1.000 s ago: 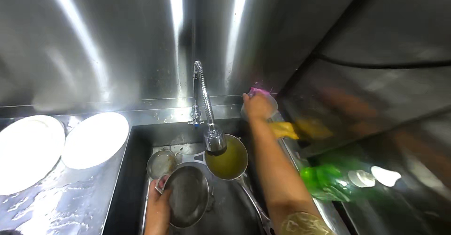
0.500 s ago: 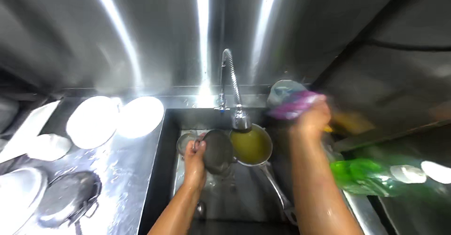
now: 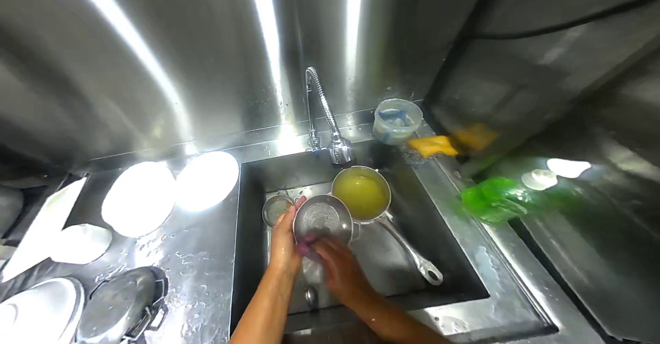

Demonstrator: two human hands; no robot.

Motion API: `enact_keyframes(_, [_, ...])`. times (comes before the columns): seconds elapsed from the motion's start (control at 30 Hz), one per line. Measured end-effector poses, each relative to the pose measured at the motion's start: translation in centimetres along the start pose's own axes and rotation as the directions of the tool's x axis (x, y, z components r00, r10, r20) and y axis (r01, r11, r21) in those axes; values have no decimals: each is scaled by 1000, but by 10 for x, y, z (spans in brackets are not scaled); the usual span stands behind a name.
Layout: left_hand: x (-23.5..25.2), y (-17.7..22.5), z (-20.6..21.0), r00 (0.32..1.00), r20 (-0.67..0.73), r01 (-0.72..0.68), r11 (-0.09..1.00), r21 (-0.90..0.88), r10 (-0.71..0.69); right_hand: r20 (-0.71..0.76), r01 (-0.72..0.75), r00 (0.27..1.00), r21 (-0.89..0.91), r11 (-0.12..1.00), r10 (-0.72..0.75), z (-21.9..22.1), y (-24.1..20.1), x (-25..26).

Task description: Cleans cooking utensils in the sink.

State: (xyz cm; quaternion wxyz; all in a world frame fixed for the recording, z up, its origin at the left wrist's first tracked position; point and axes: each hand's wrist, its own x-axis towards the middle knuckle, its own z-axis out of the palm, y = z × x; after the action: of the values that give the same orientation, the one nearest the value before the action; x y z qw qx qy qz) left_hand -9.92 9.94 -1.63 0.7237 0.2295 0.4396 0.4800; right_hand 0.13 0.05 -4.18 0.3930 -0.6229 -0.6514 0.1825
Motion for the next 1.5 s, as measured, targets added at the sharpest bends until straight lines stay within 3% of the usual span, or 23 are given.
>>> enact_keyframes(0.1, [-7,5,-14,999,39,-18,998,60,16,115,97,991,-284,954,-66,-24,27,14])
enact_keyframes(0.13, [-10,4,-17,997,74,1,995,97,-8,89,142,989,-339,930,-118,-26,30,24])
enact_keyframes(0.23, [-15,10,-13,986,145,55,983,176,-81,77,422,899,-409,809,-430,-19,12,45])
enact_keyframes(0.3, [-17,21,-14,983,157,69,980,187,-99,123,483,863,-480,732,-489,-23,13,47])
enact_keyframes(0.4, [-13,27,-21,988,144,40,993,109,-56,114,215,977,-556,803,-183,-29,12,30])
enact_keyframes(0.5, [-7,29,-21,995,97,-24,995,97,15,109,-53,989,-373,926,100,-3,-29,5])
enact_keyframes(0.6, [-14,16,-24,997,49,55,992,111,-61,-115,-60,993,-209,976,36,27,-44,22])
enact_keyframes(0.67, [-23,10,-27,996,35,81,994,73,-83,-213,-134,975,-342,930,62,28,-24,37])
enact_keyframes(0.77, [-19,16,-31,1000,23,4,989,147,-7,-31,-335,929,-491,804,368,22,-20,30])
enact_keyframes(0.83, [-16,19,-35,999,14,-32,979,202,30,179,-431,813,-456,779,555,22,-52,23])
enact_keyframes(0.87, [-16,20,-38,999,23,-41,971,235,37,220,-445,810,-374,814,544,25,-66,21])
enact_keyframes(0.9, [-18,19,-42,999,34,-44,961,272,36,183,-422,861,-263,867,474,31,-74,20])
enact_keyframes(0.97, [-21,13,-43,998,42,-52,960,275,42,-65,-286,958,-167,943,279,44,-60,26])
enact_keyframes(1.0, [-23,13,-43,998,60,-48,967,250,34,-165,-247,963,-225,943,213,44,-43,32])
enact_keyframes(1.03, [-24,14,-42,996,81,-52,971,233,33,-185,-276,956,-299,914,228,40,-28,34])
enact_keyframes(1.1, [-19,19,-42,990,123,-91,965,245,62,-71,-384,920,-372,845,387,33,-19,26])
enact_keyframes(1.17, [-12,21,-41,991,118,-90,967,240,63,90,-442,866,-317,839,491,34,-43,17])
enact_keyframes(1.2, [-11,17,-41,994,100,-70,971,227,48,92,-440,879,-222,870,467,37,-55,16])
enact_keyframes(1.27, [-17,4,-36,997,75,-9,982,189,-5,-69,-387,922,-73,919,382,37,-52,25])
enact_keyframes(1.37, [-25,-6,-32,992,114,34,995,94,-44,-320,-271,929,-237,933,188,32,4,23])
enact_keyframes(1.43, [-18,-1,-33,990,140,10,993,119,-26,-260,-304,936,-263,916,236,32,3,6])
enact_keyframes(1.5, [-13,0,-33,991,133,-9,985,173,-14,-190,-316,939,-158,935,286,41,-26,-5])
